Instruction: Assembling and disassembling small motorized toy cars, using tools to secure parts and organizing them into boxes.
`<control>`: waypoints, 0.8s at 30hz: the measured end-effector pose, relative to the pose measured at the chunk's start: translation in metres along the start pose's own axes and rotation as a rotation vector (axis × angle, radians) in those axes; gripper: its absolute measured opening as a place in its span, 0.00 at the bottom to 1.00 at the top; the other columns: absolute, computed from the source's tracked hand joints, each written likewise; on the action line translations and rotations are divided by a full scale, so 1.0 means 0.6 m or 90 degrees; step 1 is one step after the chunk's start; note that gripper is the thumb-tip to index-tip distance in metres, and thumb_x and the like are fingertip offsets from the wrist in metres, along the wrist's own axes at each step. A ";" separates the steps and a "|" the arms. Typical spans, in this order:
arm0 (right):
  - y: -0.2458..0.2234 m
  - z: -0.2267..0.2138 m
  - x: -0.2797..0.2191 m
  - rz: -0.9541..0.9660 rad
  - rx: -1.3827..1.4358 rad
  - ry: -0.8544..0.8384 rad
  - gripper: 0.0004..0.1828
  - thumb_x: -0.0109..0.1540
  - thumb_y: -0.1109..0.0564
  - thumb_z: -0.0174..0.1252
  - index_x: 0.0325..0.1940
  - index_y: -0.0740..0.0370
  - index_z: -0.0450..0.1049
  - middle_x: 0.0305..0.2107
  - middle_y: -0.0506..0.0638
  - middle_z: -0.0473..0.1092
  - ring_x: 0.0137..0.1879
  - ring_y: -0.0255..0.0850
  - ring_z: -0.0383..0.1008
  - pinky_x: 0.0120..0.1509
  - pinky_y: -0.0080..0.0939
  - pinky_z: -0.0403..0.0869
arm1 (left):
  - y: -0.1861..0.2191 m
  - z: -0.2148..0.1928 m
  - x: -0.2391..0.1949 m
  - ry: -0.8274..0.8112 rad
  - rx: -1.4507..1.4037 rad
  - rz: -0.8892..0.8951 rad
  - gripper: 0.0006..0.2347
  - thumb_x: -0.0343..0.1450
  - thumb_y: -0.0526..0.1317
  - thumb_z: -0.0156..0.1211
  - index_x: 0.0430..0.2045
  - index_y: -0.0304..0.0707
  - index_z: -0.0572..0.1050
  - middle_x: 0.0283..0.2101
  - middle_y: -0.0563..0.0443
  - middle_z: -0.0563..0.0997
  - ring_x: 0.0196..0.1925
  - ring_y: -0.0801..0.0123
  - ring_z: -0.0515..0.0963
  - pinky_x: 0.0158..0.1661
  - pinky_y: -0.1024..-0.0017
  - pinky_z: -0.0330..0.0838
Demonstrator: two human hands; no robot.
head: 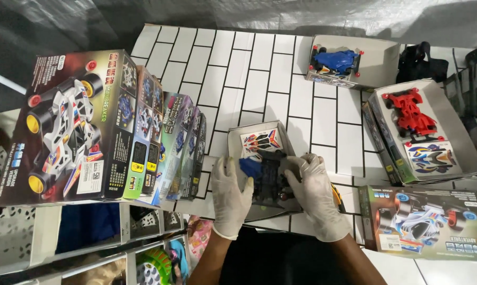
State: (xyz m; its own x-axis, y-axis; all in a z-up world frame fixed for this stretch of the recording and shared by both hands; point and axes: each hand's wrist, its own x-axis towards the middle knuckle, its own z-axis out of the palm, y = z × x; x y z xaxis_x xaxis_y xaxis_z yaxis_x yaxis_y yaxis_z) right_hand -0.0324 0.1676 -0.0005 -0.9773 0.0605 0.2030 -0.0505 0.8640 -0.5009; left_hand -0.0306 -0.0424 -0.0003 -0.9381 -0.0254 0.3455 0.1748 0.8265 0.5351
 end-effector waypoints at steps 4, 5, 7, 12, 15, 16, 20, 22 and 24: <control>0.029 0.033 0.006 0.059 -0.068 -0.016 0.13 0.56 0.47 0.68 0.43 0.46 0.77 0.39 0.45 0.65 0.55 0.44 0.69 0.51 0.43 0.80 | -0.032 0.054 -0.025 0.004 -0.141 -0.115 0.30 0.64 0.39 0.69 0.60 0.26 0.67 0.60 0.27 0.69 0.64 0.37 0.69 0.61 0.51 0.69; 0.030 0.036 0.007 0.018 -0.093 -0.008 0.11 0.56 0.47 0.69 0.40 0.46 0.76 0.37 0.45 0.65 0.54 0.44 0.69 0.49 0.42 0.80 | -0.029 0.054 -0.026 0.033 -0.181 -0.135 0.28 0.65 0.38 0.69 0.60 0.27 0.66 0.58 0.29 0.70 0.64 0.39 0.71 0.61 0.52 0.69; 0.022 0.032 0.006 -0.019 -0.118 0.003 0.10 0.55 0.48 0.69 0.36 0.46 0.75 0.35 0.44 0.64 0.52 0.43 0.70 0.47 0.41 0.80 | -0.026 0.055 -0.027 0.059 -0.222 -0.151 0.27 0.66 0.37 0.68 0.60 0.28 0.65 0.57 0.31 0.70 0.63 0.41 0.72 0.61 0.53 0.69; 0.024 0.033 0.009 0.063 -0.002 -0.051 0.05 0.63 0.49 0.61 0.42 0.46 0.75 0.39 0.50 0.69 0.49 0.54 0.77 0.50 0.52 0.81 | -0.023 0.052 -0.022 0.063 -0.249 -0.166 0.25 0.67 0.36 0.67 0.58 0.30 0.65 0.56 0.33 0.71 0.62 0.41 0.72 0.60 0.52 0.69; 0.057 0.048 0.003 0.104 0.087 -0.056 0.04 0.65 0.49 0.59 0.43 0.44 0.73 0.41 0.50 0.69 0.51 0.54 0.77 0.51 0.53 0.80 | -0.026 0.052 -0.024 0.051 -0.287 -0.216 0.26 0.68 0.38 0.67 0.59 0.32 0.64 0.57 0.35 0.72 0.63 0.42 0.72 0.62 0.52 0.68; 0.063 0.050 0.000 0.102 0.086 -0.055 0.04 0.65 0.49 0.59 0.43 0.44 0.73 0.41 0.50 0.69 0.51 0.54 0.77 0.51 0.53 0.80 | -0.022 0.048 -0.021 0.054 -0.288 -0.215 0.26 0.68 0.38 0.67 0.59 0.32 0.64 0.57 0.35 0.72 0.63 0.42 0.72 0.62 0.52 0.68; 0.037 0.035 -0.015 0.181 0.191 -0.078 0.04 0.65 0.49 0.58 0.43 0.43 0.70 0.43 0.50 0.70 0.53 0.56 0.77 0.53 0.56 0.78 | -0.016 0.041 -0.006 0.043 -0.280 -0.217 0.27 0.67 0.36 0.66 0.61 0.30 0.63 0.59 0.32 0.71 0.65 0.39 0.70 0.63 0.50 0.65; 0.027 0.032 -0.016 0.199 0.160 -0.092 0.06 0.64 0.50 0.60 0.42 0.44 0.69 0.44 0.51 0.71 0.53 0.57 0.78 0.54 0.58 0.79 | -0.002 0.021 0.027 0.065 -0.260 -0.165 0.28 0.67 0.34 0.66 0.62 0.29 0.63 0.59 0.29 0.70 0.64 0.36 0.69 0.62 0.46 0.64; 0.044 0.047 -0.013 0.199 0.123 -0.109 0.07 0.64 0.49 0.59 0.42 0.46 0.68 0.45 0.53 0.70 0.54 0.58 0.77 0.55 0.58 0.79 | 0.026 -0.019 0.076 0.050 -0.055 -0.060 0.20 0.68 0.39 0.65 0.54 0.33 0.73 0.55 0.34 0.72 0.58 0.40 0.74 0.54 0.51 0.71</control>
State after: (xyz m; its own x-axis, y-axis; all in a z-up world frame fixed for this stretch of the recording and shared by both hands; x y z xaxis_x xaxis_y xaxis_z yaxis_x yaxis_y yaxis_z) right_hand -0.0319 0.1760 -0.0391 -0.9709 0.2077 -0.1189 0.2329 0.7058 -0.6690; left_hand -0.0674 -0.0370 0.0326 -0.9261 -0.1467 0.3476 0.1155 0.7667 0.6315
